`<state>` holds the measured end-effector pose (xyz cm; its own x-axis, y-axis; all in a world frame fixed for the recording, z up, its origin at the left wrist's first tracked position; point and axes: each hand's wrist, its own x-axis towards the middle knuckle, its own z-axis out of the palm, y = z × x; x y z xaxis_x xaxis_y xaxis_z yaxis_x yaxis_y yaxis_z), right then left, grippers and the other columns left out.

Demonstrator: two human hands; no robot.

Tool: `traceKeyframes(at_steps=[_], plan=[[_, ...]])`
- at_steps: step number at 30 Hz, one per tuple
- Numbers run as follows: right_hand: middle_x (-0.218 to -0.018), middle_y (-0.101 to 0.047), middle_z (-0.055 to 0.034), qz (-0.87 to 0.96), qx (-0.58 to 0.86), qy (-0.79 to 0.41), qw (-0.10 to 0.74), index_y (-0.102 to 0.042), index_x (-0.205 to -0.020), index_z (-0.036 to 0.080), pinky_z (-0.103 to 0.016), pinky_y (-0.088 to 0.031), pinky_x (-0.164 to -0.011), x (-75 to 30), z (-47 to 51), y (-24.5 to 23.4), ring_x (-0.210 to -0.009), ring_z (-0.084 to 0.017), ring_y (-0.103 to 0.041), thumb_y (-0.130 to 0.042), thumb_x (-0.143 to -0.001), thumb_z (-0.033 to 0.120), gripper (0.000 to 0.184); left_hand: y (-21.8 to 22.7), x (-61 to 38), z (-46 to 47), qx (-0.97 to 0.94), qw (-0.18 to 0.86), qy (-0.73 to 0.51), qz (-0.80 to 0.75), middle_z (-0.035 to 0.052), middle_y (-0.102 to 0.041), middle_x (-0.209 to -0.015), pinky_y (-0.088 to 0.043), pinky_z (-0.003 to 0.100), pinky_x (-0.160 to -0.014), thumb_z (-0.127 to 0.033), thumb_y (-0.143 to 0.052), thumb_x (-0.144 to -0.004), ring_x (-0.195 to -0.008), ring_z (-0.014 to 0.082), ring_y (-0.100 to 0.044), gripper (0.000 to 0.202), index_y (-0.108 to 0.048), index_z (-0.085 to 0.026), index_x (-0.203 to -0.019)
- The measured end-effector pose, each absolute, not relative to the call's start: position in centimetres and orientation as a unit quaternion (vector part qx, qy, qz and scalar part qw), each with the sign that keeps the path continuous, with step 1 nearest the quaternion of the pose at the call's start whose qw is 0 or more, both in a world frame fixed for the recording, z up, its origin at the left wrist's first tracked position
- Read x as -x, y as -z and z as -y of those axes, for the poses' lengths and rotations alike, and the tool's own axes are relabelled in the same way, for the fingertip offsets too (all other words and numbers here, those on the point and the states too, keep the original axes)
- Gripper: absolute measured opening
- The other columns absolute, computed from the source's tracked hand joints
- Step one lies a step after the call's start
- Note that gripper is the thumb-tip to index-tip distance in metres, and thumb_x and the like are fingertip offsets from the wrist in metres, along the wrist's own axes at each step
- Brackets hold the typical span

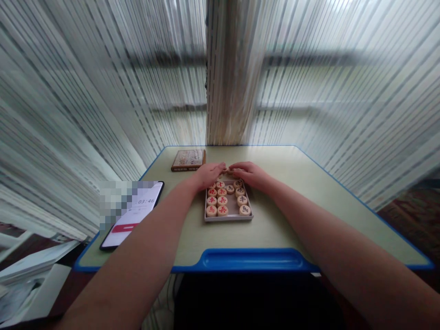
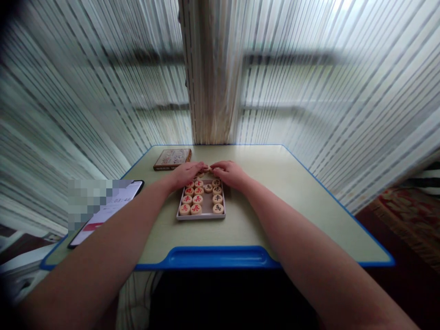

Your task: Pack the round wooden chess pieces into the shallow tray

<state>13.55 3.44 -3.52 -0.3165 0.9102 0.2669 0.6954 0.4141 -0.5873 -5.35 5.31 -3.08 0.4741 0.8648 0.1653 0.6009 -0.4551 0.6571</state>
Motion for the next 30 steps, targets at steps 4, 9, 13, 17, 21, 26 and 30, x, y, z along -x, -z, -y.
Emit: traceKeyframes(at_steps=[4, 9, 13, 17, 21, 26, 30], plan=[[-0.120, -0.065, -0.0089, 0.803, 0.480, -0.193, 0.297, -0.066, -0.115, 0.016, -0.031, -0.040, -0.101, -13.1, -3.6, 3.3, -0.113, -0.017, -0.056, -0.046, -0.088, 0.024, 0.035, 3.3, 5.2, -5.7, -0.801, 0.307, -0.280, -0.430, 0.0093, -0.071, -0.099, -0.046, 0.029, -0.090, -0.038, -0.029, -0.091, -0.094, 0.0175, -0.062, 0.048, -0.069, -0.010, -0.096], [-0.123, -0.063, -0.0056, 0.817, 0.513, -0.150, 0.215, -0.064, -0.119, 0.020, -0.034, -0.034, -0.105, -12.7, -3.7, 2.9, -0.123, -0.019, -0.049, -0.039, -0.093, 0.033, 0.038, 3.8, 5.5, -6.3, -0.764, 0.285, -0.305, -0.491, 0.0097, -0.071, -0.098, -0.050, 0.029, -0.085, -0.027, -0.038, -0.085, -0.090, 0.0169, -0.064, 0.037, -0.069, -0.011, -0.100], [-0.112, -0.069, -0.0058, 0.847, 0.490, -0.090, 0.185, -0.070, -0.106, 0.018, -0.032, -0.034, -0.104, -13.2, -3.8, 2.8, -0.110, -0.017, -0.056, -0.038, -0.093, 0.031, 0.037, 3.5, 6.2, -6.1, -0.789, 0.246, -0.249, -0.505, 0.0050, -0.074, -0.090, -0.048, 0.028, -0.089, -0.006, -0.046, -0.067, -0.091, 0.0166, -0.065, 0.036, -0.074, -0.015, -0.087], [-0.113, -0.067, -0.0102, 0.842, 0.503, -0.052, 0.188, -0.070, -0.106, 0.015, -0.032, -0.036, -0.101, -13.6, -3.9, 3.1, -0.109, -0.018, -0.056, -0.043, -0.091, 0.028, 0.034, 3.4, 6.9, -6.1, -0.814, 0.207, -0.226, -0.493, 0.0023, -0.074, -0.092, -0.046, 0.025, -0.093, -0.003, -0.044, -0.064, -0.097, 0.0160, -0.064, 0.040, -0.076, -0.018, -0.083], [-0.109, -0.068, -0.0113, 0.834, 0.514, -0.042, 0.198, -0.071, -0.104, 0.014, -0.031, -0.039, -0.096, -13.5, -4.0, 3.2, -0.105, -0.018, -0.058, -0.044, -0.090, 0.026, 0.032, 3.5, 6.9, -6.3, -0.808, 0.191, -0.235, -0.504, 0.0046, -0.074, -0.095, -0.047, 0.027, -0.092, -0.004, -0.045, -0.069, -0.095, 0.0172, -0.065, 0.038, -0.075, -0.018, -0.088], [-0.095, -0.071, -0.0102, 0.811, 0.541, -0.051, 0.215, -0.072, -0.095, 0.014, -0.028, -0.045, -0.084, -13.2, -4.2, 3.3, -0.089, -0.018, -0.062, -0.051, -0.084, 0.024, 0.026, 3.2, 6.5, -6.1, -0.791, 0.161, -0.264, -0.527, 0.0079, -0.073, -0.097, -0.048, 0.029, -0.090, -0.012, -0.048, -0.075, -0.093, 0.0194, -0.065, 0.033, -0.073, -0.016, -0.097], [-0.088, -0.073, -0.0070, 0.765, 0.589, -0.090, 0.244, -0.073, -0.090, 0.017, -0.026, -0.047, -0.078, -13.2, -4.4, 3.5, -0.083, -0.017, -0.064, -0.055, -0.080, 0.025, 0.022, 3.1, 6.4, -6.2, -0.792, 0.181, -0.262, -0.521, 0.0067, -0.074, -0.091, -0.048, 0.026, -0.088, -0.008, -0.045, -0.072, -0.089, 0.0175, -0.066, 0.036, -0.075, -0.015, -0.091]])
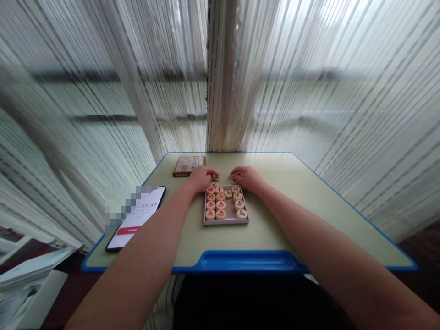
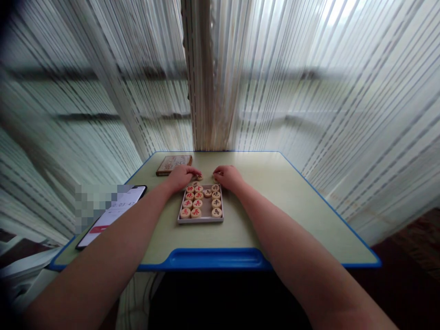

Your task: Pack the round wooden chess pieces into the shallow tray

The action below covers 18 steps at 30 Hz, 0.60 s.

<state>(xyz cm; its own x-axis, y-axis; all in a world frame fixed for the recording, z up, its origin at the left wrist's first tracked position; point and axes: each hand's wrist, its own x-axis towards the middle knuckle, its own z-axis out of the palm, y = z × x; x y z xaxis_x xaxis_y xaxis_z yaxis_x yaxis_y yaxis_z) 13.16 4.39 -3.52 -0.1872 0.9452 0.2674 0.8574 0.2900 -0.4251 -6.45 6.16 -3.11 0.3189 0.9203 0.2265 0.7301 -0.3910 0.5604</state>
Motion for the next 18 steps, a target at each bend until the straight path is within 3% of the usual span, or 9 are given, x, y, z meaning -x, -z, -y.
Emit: traceKeyframes(at_steps=[11, 15, 18], plan=[[-0.090, -0.071, -0.0049, 0.685, 0.614, -0.158, 0.359, -0.070, -0.092, 0.018, -0.028, -0.048, -0.077, -13.5, -5.0, 4.3, -0.082, -0.017, -0.063, -0.064, -0.071, 0.017, 0.023, 3.5, 6.5, -6.3, -0.782, 0.156, -0.280, -0.534, 0.0059, -0.074, -0.092, -0.049, 0.030, -0.089, -0.008, -0.043, -0.074, -0.092, 0.0190, -0.066, 0.036, -0.075, -0.017, -0.089], [-0.086, -0.069, -0.0051, 0.648, 0.583, -0.180, 0.456, -0.069, -0.090, 0.015, -0.030, -0.047, -0.079, -13.9, -4.8, 3.7, -0.083, -0.016, -0.061, -0.063, -0.069, 0.016, 0.022, 2.6, 6.3, -5.2, -0.782, 0.147, -0.307, -0.522, 0.0067, -0.074, -0.090, -0.050, 0.031, -0.085, -0.013, -0.047, -0.076, -0.086, 0.0189, -0.067, 0.031, -0.074, -0.015, -0.092], [-0.085, -0.067, -0.0049, 0.598, 0.530, -0.280, 0.533, -0.066, -0.091, 0.014, -0.028, -0.048, -0.072, -14.0, -3.9, 2.4, -0.075, -0.014, -0.061, -0.067, -0.067, 0.020, 0.025, 2.1, 6.1, -4.4, -0.796, 0.149, -0.321, -0.491, 0.0048, -0.074, -0.087, -0.051, 0.028, -0.077, -0.018, -0.053, -0.074, -0.076, 0.0161, -0.066, 0.027, -0.073, -0.015, -0.092]])
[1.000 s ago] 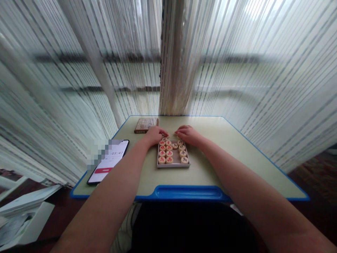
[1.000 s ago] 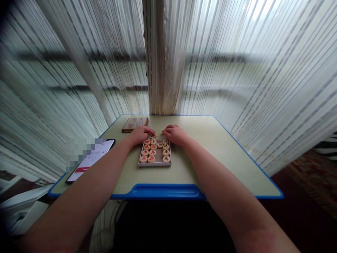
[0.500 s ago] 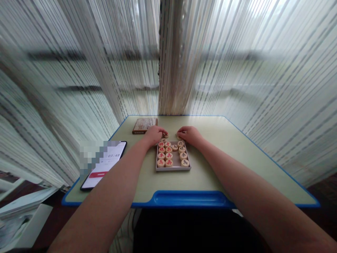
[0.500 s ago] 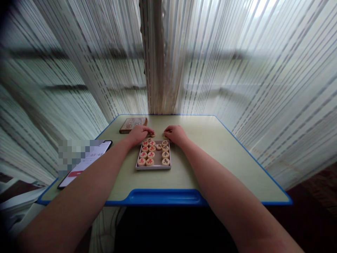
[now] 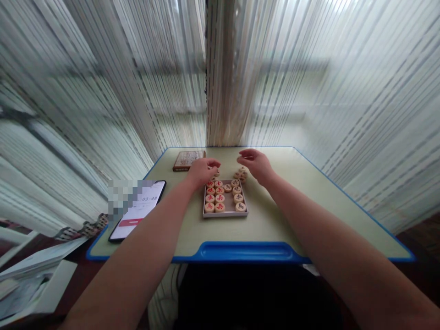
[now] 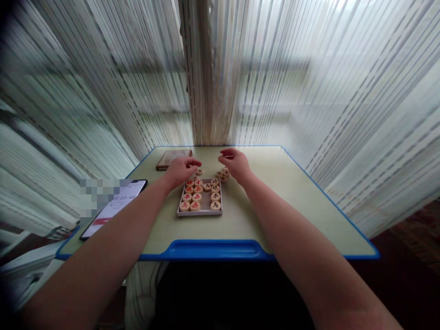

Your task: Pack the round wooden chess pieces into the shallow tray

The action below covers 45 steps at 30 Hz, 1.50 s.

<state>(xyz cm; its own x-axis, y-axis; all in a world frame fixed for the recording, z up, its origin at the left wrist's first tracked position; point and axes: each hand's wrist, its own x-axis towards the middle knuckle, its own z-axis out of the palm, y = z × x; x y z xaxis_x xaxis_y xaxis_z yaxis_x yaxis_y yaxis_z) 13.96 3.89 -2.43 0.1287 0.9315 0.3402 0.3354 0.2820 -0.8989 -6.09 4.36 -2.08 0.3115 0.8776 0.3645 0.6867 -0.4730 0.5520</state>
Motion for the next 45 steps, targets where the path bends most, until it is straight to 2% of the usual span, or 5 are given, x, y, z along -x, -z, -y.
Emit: traceKeyframes(at_steps=[9, 26, 32, 37, 45], plan=[[-0.069, -0.066, -0.0011, 0.594, 0.472, -0.413, 0.503, -0.066, -0.072, 0.015, -0.026, -0.045, -0.065, -12.5, -1.0, 0.5, -0.064, -0.010, -0.058, -0.075, -0.059, 0.020, 0.016, 1.1, 5.7, -2.6, -0.834, 0.132, -0.360, -0.395, 0.0073, -0.073, -0.087, -0.050, 0.027, -0.069, -0.037, -0.067, -0.072, -0.077, 0.0162, -0.065, 0.031, -0.070, -0.015, -0.093], [-0.060, -0.063, -0.0008, 0.582, 0.499, -0.472, 0.435, -0.067, -0.073, 0.013, -0.023, -0.044, -0.057, -12.2, 0.0, -0.5, -0.055, -0.009, -0.054, -0.064, -0.068, 0.008, 0.008, 1.2, 5.5, -2.3, -0.837, 0.084, -0.379, -0.386, 0.0038, -0.070, -0.076, -0.048, 0.027, -0.067, -0.038, -0.068, -0.072, -0.070, 0.0143, -0.062, 0.024, -0.066, -0.016, -0.080], [-0.055, -0.060, 0.0005, 0.551, 0.502, -0.489, 0.453, -0.066, -0.070, 0.013, -0.021, -0.041, -0.051, -12.4, 0.1, -0.8, -0.051, -0.007, -0.052, -0.064, -0.065, 0.005, 0.010, 1.0, 5.5, -2.0, -0.845, 0.071, -0.397, -0.351, 0.0053, -0.068, -0.091, -0.048, 0.026, -0.067, -0.033, -0.070, -0.070, -0.071, 0.0120, -0.059, 0.040, -0.062, -0.015, -0.104], [-0.053, -0.059, -0.0005, 0.548, 0.491, -0.521, 0.433, -0.065, -0.068, 0.012, -0.021, -0.039, -0.048, -12.7, 0.1, -0.8, -0.049, -0.007, -0.050, -0.066, -0.064, 0.006, 0.008, 0.4, 5.3, -1.4, -0.855, 0.100, -0.376, -0.343, 0.0050, -0.067, -0.085, -0.047, 0.024, -0.064, -0.029, -0.066, -0.073, -0.064, 0.0097, -0.056, 0.020, -0.069, -0.015, -0.087], [-0.070, -0.063, -0.0057, 0.528, 0.520, -0.459, 0.490, -0.062, -0.068, 0.013, -0.021, -0.038, -0.046, -13.3, -0.5, -0.5, -0.054, -0.009, -0.053, -0.061, -0.071, 0.014, 0.004, 0.3, 5.7, -1.4, -0.841, 0.161, -0.289, -0.428, 0.0033, -0.067, -0.073, -0.042, 0.025, -0.057, -0.040, -0.069, -0.068, -0.059, 0.0115, -0.053, 0.028, -0.072, -0.016, -0.083]])
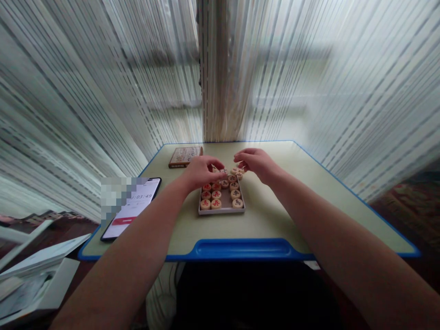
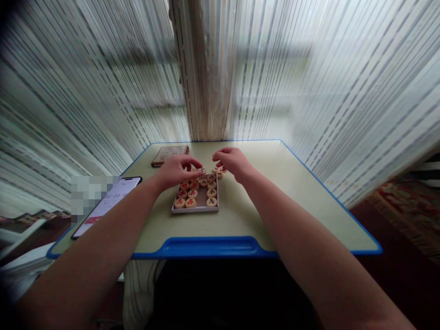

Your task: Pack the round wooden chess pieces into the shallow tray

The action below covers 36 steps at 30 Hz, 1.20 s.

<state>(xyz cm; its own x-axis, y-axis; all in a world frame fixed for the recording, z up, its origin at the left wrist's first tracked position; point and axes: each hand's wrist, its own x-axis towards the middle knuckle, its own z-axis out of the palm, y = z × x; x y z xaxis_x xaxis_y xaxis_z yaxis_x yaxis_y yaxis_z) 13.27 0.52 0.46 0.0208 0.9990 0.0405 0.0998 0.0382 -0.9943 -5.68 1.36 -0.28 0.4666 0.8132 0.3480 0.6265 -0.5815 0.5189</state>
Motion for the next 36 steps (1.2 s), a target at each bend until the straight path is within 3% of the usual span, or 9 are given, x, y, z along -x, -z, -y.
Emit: traceKeyframes(at_steps=[13, 36], plan=[[-0.074, -0.064, -0.0064, 0.520, 0.548, -0.423, 0.500, -0.060, -0.066, 0.014, -0.022, -0.033, -0.045, -13.5, -0.8, -0.6, -0.053, -0.009, -0.050, -0.060, -0.071, 0.018, 0.006, 1.3, 5.6, -2.2, -0.883, 0.155, -0.193, -0.399, 0.0048, -0.067, -0.084, -0.045, 0.028, -0.069, -0.045, -0.066, -0.068, -0.076, 0.0169, -0.059, 0.030, -0.073, -0.019, -0.080], [-0.069, -0.062, -0.0059, 0.524, 0.535, -0.413, 0.518, -0.060, -0.063, 0.014, -0.025, -0.030, -0.045, -13.5, -0.9, -0.6, -0.050, -0.009, -0.044, -0.058, -0.069, 0.018, 0.007, 0.5, 4.5, -0.9, -0.887, 0.099, -0.174, -0.415, 0.0053, -0.066, -0.092, -0.047, 0.032, -0.076, -0.033, -0.069, -0.063, -0.082, 0.0204, -0.060, 0.036, -0.069, -0.018, -0.095]])
